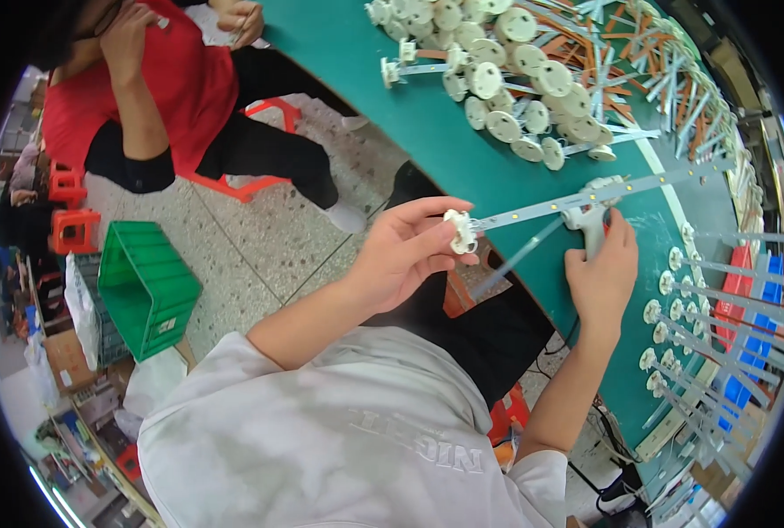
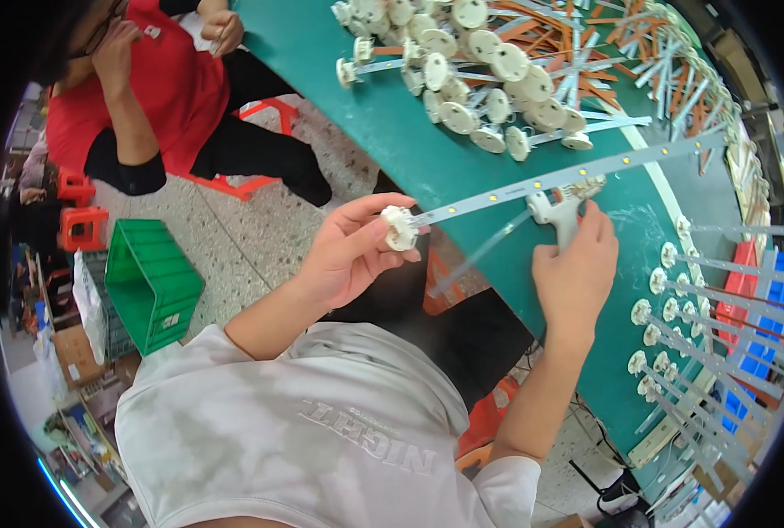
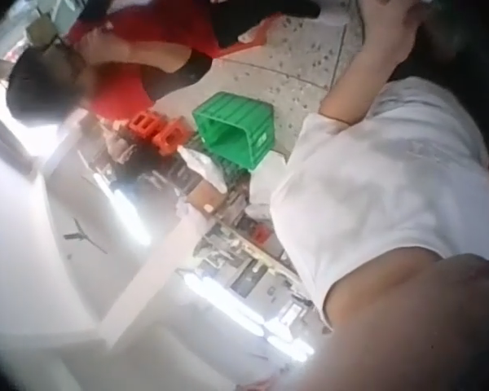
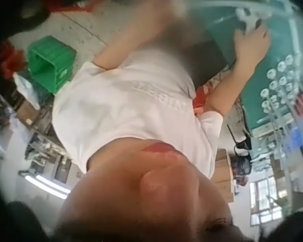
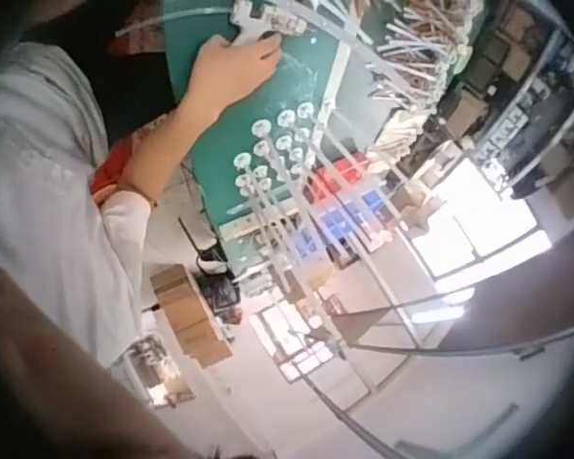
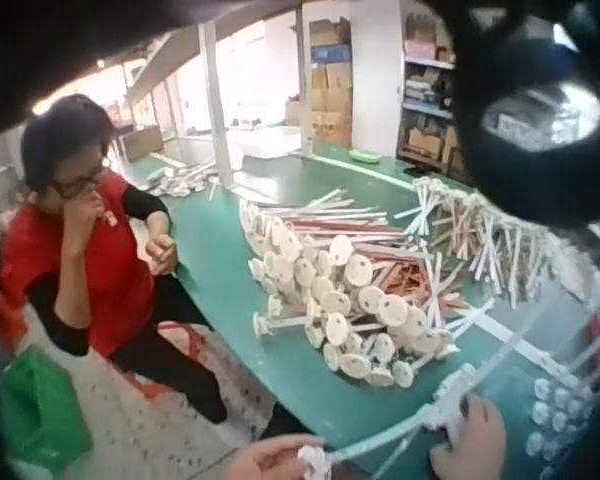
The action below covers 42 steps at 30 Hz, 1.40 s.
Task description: Assembling LED light components by applying hot glue to plastic bases and attaching strips.
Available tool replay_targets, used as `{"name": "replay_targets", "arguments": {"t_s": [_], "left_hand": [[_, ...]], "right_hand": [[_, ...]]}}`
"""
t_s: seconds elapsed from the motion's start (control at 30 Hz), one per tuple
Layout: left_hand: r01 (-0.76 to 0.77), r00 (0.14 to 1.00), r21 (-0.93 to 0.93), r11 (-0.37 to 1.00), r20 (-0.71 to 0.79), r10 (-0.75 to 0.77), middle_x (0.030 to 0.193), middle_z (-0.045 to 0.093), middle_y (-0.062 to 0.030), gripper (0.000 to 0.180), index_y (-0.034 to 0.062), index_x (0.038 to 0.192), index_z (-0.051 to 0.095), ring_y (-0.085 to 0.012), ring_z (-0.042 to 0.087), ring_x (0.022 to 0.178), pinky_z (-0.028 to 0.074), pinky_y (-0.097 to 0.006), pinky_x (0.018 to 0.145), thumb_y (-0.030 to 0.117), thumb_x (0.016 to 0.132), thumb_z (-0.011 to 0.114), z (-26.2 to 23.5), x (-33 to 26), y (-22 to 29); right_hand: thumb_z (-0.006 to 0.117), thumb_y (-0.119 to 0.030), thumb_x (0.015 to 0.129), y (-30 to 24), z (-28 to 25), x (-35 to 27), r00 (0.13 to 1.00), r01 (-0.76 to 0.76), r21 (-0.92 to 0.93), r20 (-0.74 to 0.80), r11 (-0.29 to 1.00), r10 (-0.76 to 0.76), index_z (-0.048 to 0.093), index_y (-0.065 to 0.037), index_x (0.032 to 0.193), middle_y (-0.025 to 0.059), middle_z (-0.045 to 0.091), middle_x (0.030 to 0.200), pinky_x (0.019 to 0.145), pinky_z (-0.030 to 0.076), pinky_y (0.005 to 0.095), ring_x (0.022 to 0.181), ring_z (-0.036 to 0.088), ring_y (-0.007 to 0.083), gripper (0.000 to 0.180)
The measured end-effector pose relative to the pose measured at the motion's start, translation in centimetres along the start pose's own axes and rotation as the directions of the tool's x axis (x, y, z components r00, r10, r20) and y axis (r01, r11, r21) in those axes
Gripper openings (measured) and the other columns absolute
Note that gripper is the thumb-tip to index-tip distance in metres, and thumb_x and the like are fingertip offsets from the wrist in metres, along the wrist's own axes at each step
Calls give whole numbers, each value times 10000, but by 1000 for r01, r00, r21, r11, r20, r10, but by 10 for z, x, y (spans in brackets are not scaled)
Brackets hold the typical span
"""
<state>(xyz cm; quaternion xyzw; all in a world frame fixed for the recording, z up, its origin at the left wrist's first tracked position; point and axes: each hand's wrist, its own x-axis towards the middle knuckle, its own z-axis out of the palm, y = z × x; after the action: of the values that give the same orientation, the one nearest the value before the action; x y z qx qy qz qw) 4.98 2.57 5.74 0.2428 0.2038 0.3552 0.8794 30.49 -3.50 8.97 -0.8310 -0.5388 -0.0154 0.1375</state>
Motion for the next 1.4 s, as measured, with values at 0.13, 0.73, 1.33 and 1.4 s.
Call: {"name": "replay_targets", "arguments": {"t_s": [0.13,0.73,1.33,1.4], "left_hand": [[26,1000,-48,999,-4,-26,1131,622,-210,344,-12,1279,503,-246,675,907,564,-286,784,110,959,535,1,-2,0],[2,1000,209,978,-1,-1,1099,651,-169,457,-23,1302,501,-195,682,872,546,-252,743,-14,861,621,5,-4,9],[-159,987,408,899,50,152,1021,666,-140,483,-77,1301,485,-162,651,950,532,-288,829,-46,846,645,7,-21,12],[-156,988,411,898,52,147,1022,665,-140,486,-77,1301,485,-163,651,953,529,-291,839,-57,842,641,6,-21,12]], "right_hand": [[601,-56,688,-3,-1,12,992,-112,41,66,993,109,490,30,1235,229,549,1152,910,450,427,1055,550,385,565],[580,-131,861,-43,-40,-127,957,-276,951,259,141,129,526,69,1098,198,588,983,472,438,250,657,593,184,315],[741,-151,764,-39,-14,-128,969,-34,922,125,386,-214,587,88,1109,247,619,1042,646,535,290,745,681,258,447],[739,-154,764,-49,-16,-127,980,-98,931,152,351,-130,602,87,1078,240,621,1022,641,531,287,735,676,256,419]]}}
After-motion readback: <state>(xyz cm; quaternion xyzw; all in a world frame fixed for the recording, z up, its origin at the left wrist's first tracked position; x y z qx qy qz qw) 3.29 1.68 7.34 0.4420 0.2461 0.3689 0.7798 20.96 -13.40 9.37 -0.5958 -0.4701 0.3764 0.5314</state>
